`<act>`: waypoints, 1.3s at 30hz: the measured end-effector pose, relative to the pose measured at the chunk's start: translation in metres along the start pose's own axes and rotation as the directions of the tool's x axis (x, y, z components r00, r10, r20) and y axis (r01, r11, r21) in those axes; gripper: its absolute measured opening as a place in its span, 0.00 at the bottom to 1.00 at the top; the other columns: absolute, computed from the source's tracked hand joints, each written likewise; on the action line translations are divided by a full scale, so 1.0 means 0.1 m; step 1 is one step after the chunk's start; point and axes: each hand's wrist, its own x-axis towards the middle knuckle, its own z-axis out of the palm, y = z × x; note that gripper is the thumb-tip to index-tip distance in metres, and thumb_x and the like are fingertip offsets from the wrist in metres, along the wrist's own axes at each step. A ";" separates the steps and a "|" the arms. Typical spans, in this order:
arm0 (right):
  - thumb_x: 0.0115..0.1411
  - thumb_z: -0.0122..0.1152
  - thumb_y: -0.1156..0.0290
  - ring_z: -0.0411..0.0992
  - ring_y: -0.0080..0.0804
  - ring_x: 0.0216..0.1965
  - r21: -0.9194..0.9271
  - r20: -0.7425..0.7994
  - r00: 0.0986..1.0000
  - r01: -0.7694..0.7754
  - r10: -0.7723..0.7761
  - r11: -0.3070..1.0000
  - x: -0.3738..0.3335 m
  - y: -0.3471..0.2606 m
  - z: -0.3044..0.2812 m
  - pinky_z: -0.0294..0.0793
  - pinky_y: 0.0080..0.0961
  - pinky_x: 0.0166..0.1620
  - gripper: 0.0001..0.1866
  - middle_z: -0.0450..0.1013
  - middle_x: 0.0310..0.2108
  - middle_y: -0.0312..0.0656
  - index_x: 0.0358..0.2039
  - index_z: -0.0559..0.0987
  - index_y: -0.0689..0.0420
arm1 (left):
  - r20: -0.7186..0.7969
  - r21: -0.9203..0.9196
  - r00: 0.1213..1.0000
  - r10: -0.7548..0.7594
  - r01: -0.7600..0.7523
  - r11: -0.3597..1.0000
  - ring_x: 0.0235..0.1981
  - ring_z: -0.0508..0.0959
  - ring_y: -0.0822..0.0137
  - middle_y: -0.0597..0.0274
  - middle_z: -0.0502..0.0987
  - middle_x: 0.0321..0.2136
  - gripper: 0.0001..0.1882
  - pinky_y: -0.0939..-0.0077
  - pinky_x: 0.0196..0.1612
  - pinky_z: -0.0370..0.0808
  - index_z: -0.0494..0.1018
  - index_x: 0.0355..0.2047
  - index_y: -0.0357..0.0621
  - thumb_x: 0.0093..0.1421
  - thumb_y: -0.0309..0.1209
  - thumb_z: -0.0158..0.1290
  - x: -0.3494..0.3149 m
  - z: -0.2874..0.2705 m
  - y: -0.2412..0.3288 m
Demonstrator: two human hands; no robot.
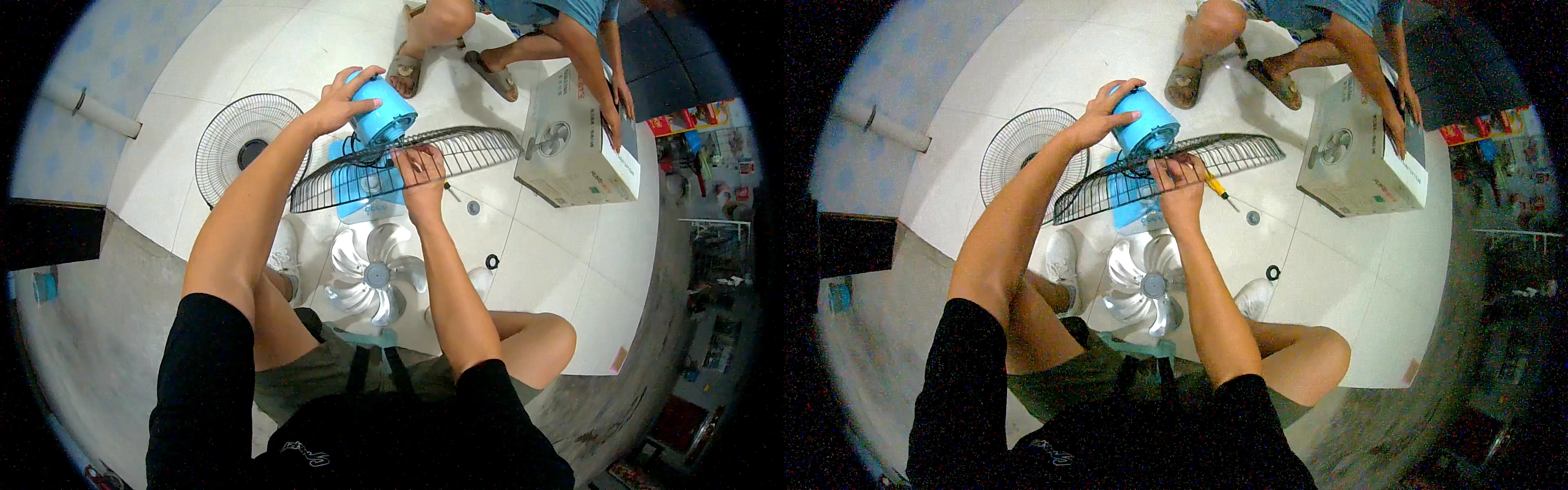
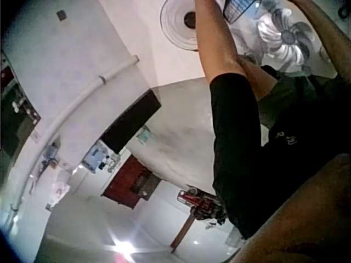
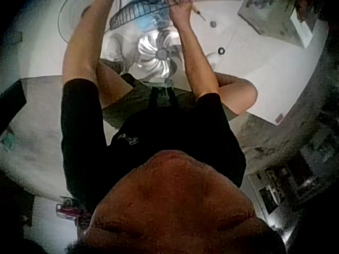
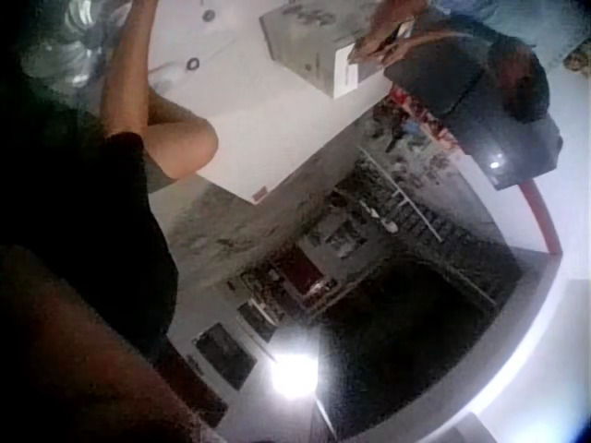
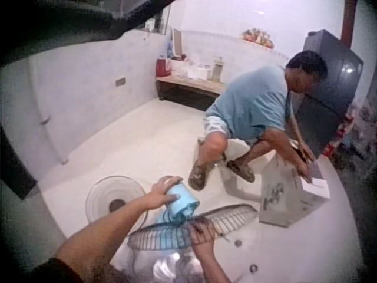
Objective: The person removes fan components from a box, takes plastic wrapping off the fan blades, and fits the back grill onto the motor housing using a screwdriver.
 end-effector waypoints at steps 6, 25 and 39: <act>0.49 0.75 0.75 0.70 0.37 0.51 0.573 0.111 0.809 -0.527 0.578 0.627 0.08 0.08 0.29 0.73 0.30 0.54 0.14 0.70 0.49 0.46 0.37 0.82 0.59 | -0.012 0.048 0.999 0.049 -0.048 0.998 0.67 0.58 0.32 0.42 0.55 0.69 0.35 0.44 0.70 0.54 0.61 0.67 0.81 0.60 0.59 0.54 0.04 -0.04 -0.03; 0.49 0.75 0.77 0.70 0.36 0.50 0.541 -0.014 0.801 -0.497 0.599 0.678 0.33 -0.06 0.32 0.79 0.33 0.50 0.29 0.66 0.49 0.45 0.51 0.71 0.61 | -0.027 0.052 0.994 0.110 -0.108 0.993 0.66 0.64 0.38 0.46 0.60 0.67 0.35 0.49 0.68 0.61 0.61 0.68 0.75 0.62 0.58 0.55 0.11 0.03 -0.12; 0.44 0.79 0.77 0.71 0.33 0.45 0.721 0.123 0.657 -0.574 0.744 0.388 0.31 0.04 0.33 0.81 0.30 0.44 0.34 0.66 0.49 0.45 0.52 0.72 0.60 | -0.021 0.024 0.985 0.169 -0.168 0.985 0.69 0.61 0.42 0.44 0.60 0.67 0.32 0.53 0.69 0.63 0.61 0.68 0.71 0.65 0.42 0.58 0.13 0.02 -0.18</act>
